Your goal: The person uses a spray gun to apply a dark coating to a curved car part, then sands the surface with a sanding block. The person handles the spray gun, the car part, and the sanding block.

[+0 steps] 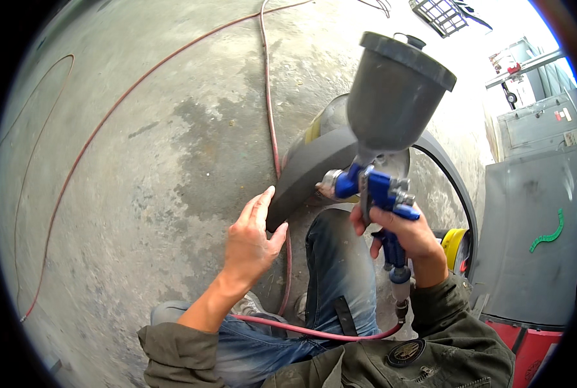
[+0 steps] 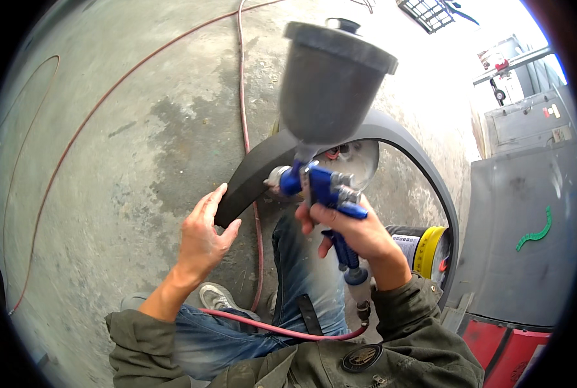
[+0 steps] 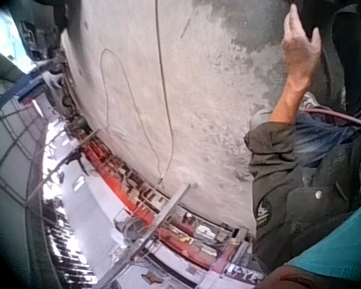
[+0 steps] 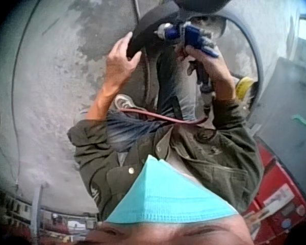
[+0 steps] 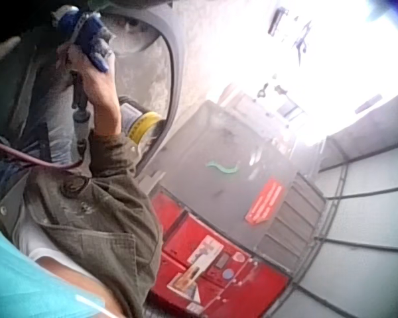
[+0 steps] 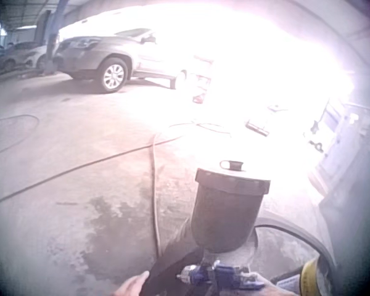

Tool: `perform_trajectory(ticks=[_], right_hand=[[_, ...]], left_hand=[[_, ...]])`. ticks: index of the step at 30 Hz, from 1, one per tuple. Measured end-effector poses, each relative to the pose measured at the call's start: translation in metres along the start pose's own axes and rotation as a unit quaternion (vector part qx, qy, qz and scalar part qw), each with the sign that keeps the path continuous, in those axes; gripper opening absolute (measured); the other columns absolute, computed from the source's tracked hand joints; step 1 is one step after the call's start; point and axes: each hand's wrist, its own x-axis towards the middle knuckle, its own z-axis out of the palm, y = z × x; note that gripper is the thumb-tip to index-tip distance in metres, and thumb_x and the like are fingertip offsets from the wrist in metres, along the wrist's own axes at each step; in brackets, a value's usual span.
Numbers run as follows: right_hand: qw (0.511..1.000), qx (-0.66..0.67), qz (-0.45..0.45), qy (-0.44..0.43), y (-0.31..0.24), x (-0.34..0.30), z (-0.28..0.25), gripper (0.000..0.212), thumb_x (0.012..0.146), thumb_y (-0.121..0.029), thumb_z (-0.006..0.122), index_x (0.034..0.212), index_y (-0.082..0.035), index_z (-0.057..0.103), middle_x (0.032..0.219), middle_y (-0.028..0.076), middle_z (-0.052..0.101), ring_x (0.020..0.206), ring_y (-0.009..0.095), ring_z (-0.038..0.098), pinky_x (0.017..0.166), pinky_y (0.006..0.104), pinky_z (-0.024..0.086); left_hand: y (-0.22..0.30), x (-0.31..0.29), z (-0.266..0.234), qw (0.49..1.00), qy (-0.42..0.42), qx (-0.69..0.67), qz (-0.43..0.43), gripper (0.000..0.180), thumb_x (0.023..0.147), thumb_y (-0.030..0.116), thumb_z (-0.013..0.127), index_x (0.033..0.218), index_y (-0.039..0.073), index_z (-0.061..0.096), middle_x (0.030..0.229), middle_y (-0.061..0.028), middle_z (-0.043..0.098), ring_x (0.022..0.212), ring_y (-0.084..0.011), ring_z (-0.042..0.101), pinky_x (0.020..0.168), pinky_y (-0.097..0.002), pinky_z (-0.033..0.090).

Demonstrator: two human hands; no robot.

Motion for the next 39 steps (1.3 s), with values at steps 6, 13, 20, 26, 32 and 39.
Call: perform_trajectory(ticks=[6, 13, 20, 26, 32, 39], right_hand=[[0.992, -0.026, -0.043, 0.114, -0.011, 0.012, -0.021, 0.032, 0.099, -0.022, 0.058, 0.121, 0.001, 0.058, 0.104, 0.014, 0.067, 0.087, 0.019, 0.067, 0.048, 0.0259, 0.055], [0.979, -0.006, -0.073, 0.191, -0.012, 0.024, -0.028, 0.028, 0.099, -0.021, 0.058, 0.116, 0.002, 0.059, 0.104, 0.015, 0.067, 0.088, 0.020, 0.067, 0.048, 0.0263, 0.055], [0.982, 0.059, 0.024, 0.176, -0.016, -0.001, 0.006, 0.026, 0.096, -0.018, 0.062, 0.114, 0.001, 0.062, 0.102, 0.011, 0.066, 0.090, 0.017, 0.066, 0.052, 0.0288, 0.058], [0.981, 0.101, 0.066, 0.153, -0.029, -0.040, 0.021, 0.024, 0.097, -0.016, 0.063, 0.114, 0.000, 0.062, 0.102, 0.008, 0.066, 0.091, 0.015, 0.065, 0.054, 0.0295, 0.059], [0.965, 0.146, 0.029, 0.215, -0.065, -0.054, 0.006, 0.025, 0.096, -0.020, 0.066, 0.113, -0.001, 0.065, 0.102, 0.006, 0.066, 0.093, 0.013, 0.064, 0.057, 0.0293, 0.058], [0.948, 0.213, 0.015, 0.234, -0.085, -0.065, 0.001, 0.029, 0.093, -0.022, 0.070, 0.114, -0.003, 0.063, 0.105, 0.006, 0.067, 0.093, 0.013, 0.064, 0.056, 0.0291, 0.059]], left_hand=[[-0.001, -0.001, -0.002, 1.000, 0.000, -0.018, -0.001, 0.065, 0.077, 0.004, 0.076, 0.138, 0.000, 0.052, 0.125, -0.0214, 0.062, 0.107, -0.0345, 0.066, 0.089, -0.0368, 0.055], [0.004, 0.006, -0.007, 0.996, -0.004, -0.082, -0.029, 0.061, 0.081, 0.002, 0.074, 0.137, -0.002, 0.052, 0.120, -0.0172, 0.064, 0.100, -0.0241, 0.068, 0.081, -0.0307, 0.057], [0.014, -0.001, -0.012, 0.884, -0.025, -0.372, -0.281, 0.041, 0.096, 0.006, 0.065, 0.133, -0.005, 0.053, 0.109, -0.0113, 0.068, 0.093, -0.0137, 0.067, 0.079, -0.0260, 0.055], [0.034, -0.053, -0.009, 0.853, 0.056, -0.309, -0.416, 0.040, 0.100, 0.014, 0.058, 0.135, -0.004, 0.051, 0.117, -0.0119, 0.066, 0.097, -0.0152, 0.066, 0.082, -0.0254, 0.053], [0.163, -0.170, -0.032, 0.810, -0.111, -0.295, -0.495, 0.036, 0.100, 0.021, 0.060, 0.127, -0.003, 0.057, 0.109, -0.0110, 0.069, 0.093, -0.0161, 0.067, 0.081, -0.0275, 0.053], [0.292, -0.224, -0.080, 0.784, -0.238, -0.153, -0.552, 0.035, 0.101, 0.020, 0.058, 0.126, -0.005, 0.059, 0.112, -0.0153, 0.070, 0.096, -0.0174, 0.068, 0.085, -0.0276, 0.052]])
